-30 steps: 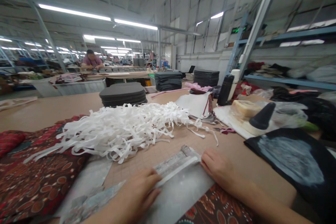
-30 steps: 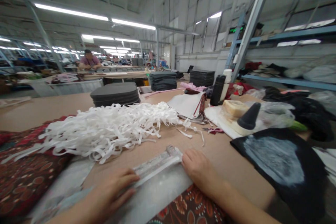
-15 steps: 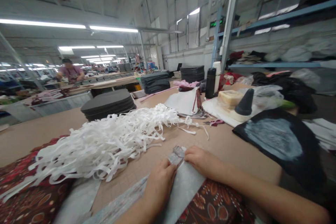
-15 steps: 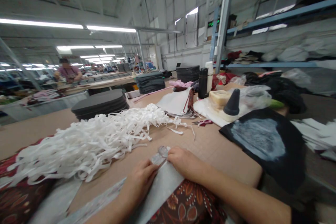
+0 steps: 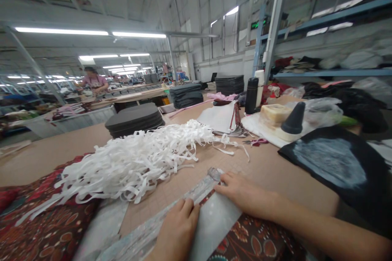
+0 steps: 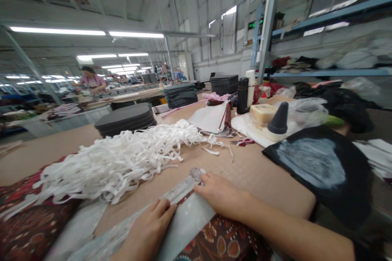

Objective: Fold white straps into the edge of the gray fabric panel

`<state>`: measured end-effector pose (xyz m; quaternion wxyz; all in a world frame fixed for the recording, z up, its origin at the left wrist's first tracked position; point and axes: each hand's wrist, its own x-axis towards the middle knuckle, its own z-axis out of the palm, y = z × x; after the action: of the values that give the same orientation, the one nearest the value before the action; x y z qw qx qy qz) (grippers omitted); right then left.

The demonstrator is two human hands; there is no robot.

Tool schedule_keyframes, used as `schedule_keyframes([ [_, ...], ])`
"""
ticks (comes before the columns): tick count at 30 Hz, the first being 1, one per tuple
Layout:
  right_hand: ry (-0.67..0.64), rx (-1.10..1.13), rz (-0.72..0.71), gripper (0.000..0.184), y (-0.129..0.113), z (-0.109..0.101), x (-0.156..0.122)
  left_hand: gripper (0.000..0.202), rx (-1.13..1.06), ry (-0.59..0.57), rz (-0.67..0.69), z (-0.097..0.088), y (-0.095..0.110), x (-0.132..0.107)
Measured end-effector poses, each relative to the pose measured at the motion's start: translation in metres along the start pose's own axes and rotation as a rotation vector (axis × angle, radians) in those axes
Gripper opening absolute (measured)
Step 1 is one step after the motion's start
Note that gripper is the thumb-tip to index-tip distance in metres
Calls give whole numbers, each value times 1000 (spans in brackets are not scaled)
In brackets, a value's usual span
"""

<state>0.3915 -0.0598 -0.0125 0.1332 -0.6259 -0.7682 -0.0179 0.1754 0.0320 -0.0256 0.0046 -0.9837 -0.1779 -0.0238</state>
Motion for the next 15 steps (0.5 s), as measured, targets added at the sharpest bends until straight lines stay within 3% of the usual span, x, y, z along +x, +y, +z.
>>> schedule_keyframes([
  [4, -29, 12, -25, 27, 0, -4, -2, 35, 11, 28, -19, 1, -12, -27],
  [9, -79, -80, -4, 23, -3, -3, 9, 29, -152, 47, -157, -2, -29, -56],
  [12, -47, -33, -69, 19, -21, 4, 20, 24, -170, 49, -199, -3, -32, -62],
  [15, -64, 68, -201, 19, -45, 11, 29, 30, -68, 92, -131, 3, -30, -64],
])
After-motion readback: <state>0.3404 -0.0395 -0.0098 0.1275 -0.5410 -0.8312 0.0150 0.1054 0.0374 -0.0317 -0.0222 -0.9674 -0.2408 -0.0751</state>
